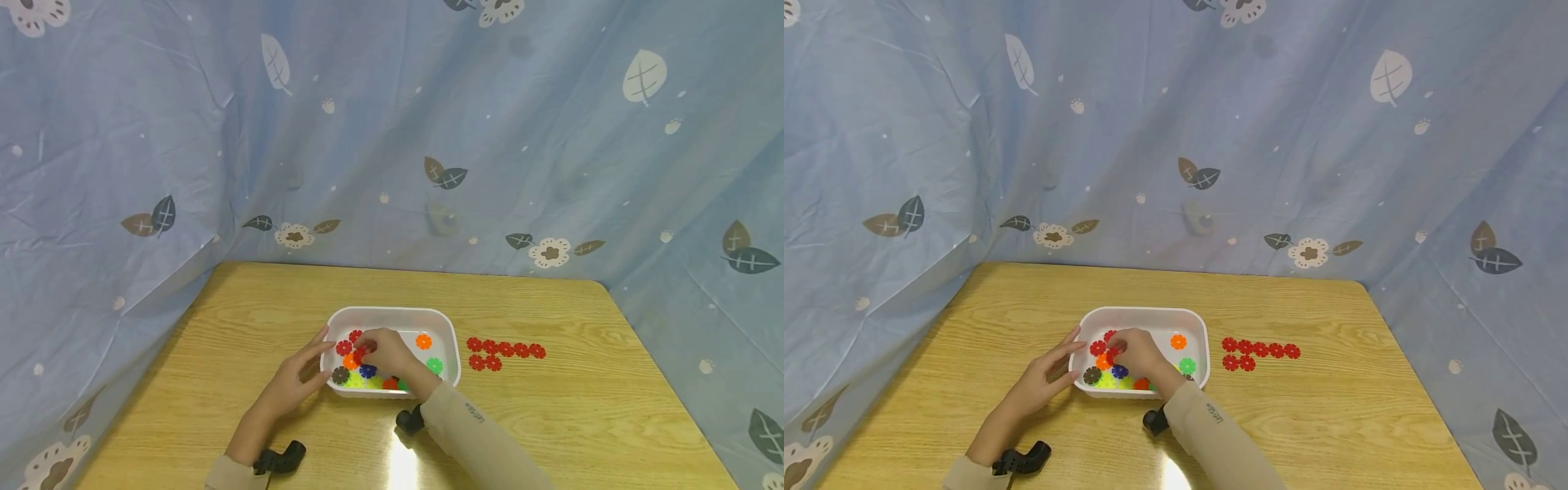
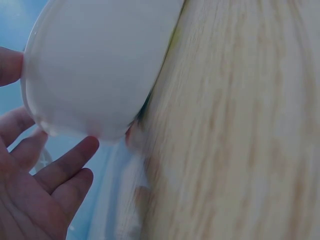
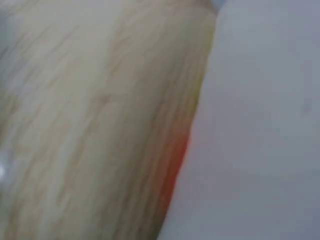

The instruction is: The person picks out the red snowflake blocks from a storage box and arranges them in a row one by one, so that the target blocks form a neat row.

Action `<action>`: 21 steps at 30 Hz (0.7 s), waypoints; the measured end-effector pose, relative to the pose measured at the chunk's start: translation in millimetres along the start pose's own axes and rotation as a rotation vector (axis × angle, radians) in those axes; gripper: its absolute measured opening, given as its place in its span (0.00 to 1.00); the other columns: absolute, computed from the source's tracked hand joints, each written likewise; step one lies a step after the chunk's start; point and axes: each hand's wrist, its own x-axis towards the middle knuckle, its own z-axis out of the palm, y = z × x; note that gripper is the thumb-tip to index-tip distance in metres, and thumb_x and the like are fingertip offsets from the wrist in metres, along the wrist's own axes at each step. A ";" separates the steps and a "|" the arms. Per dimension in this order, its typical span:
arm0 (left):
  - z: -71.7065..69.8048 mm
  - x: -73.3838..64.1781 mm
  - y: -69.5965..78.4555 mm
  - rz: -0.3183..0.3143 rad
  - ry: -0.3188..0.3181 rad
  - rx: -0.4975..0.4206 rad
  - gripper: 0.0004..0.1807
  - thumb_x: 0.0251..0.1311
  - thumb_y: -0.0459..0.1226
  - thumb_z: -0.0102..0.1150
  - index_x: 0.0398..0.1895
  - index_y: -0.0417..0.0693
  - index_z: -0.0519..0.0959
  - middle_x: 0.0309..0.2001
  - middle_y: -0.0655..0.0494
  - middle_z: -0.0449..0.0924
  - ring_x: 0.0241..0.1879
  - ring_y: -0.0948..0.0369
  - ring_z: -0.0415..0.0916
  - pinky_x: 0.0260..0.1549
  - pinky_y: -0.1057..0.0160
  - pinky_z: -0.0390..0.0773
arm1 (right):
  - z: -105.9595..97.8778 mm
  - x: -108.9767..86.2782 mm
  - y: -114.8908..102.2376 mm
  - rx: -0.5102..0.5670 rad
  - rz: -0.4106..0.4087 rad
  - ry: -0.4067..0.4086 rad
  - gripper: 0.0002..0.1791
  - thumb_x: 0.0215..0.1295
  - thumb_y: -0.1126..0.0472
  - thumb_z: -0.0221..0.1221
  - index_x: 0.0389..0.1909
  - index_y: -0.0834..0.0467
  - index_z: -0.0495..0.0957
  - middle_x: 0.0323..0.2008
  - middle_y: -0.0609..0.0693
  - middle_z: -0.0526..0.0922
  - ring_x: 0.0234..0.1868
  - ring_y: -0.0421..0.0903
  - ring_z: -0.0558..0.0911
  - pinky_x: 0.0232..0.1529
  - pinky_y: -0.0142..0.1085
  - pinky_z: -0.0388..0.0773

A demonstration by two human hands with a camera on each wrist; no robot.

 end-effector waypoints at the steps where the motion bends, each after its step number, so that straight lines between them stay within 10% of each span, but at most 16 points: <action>1: 0.1 0.0 -0.8 0.001 0.000 0.001 0.24 0.60 0.30 0.59 0.61 0.41 0.71 0.71 0.37 0.55 0.68 0.40 0.58 0.61 0.66 0.68 | -0.9 -0.2 0.1 0.010 0.000 0.004 0.11 0.56 0.68 0.64 0.40 0.54 0.83 0.32 0.42 0.81 0.35 0.39 0.76 0.43 0.31 0.79; 6: 5.1 -0.1 -14.0 0.000 0.007 0.007 0.25 0.60 0.31 0.60 0.61 0.41 0.70 0.72 0.39 0.55 0.68 0.41 0.57 0.60 0.55 0.70 | -6.1 -2.6 -1.0 0.109 0.007 0.034 0.12 0.55 0.68 0.64 0.41 0.54 0.84 0.34 0.44 0.83 0.35 0.41 0.77 0.42 0.32 0.79; 21: 12.2 -1.6 -42.0 -0.014 0.016 -0.005 0.26 0.61 0.38 0.60 0.63 0.48 0.71 0.74 0.55 0.52 0.71 0.50 0.55 0.64 0.60 0.62 | -17.0 -12.9 -1.0 0.427 0.031 0.040 0.18 0.55 0.69 0.64 0.49 0.59 0.82 0.46 0.53 0.84 0.40 0.43 0.80 0.47 0.35 0.81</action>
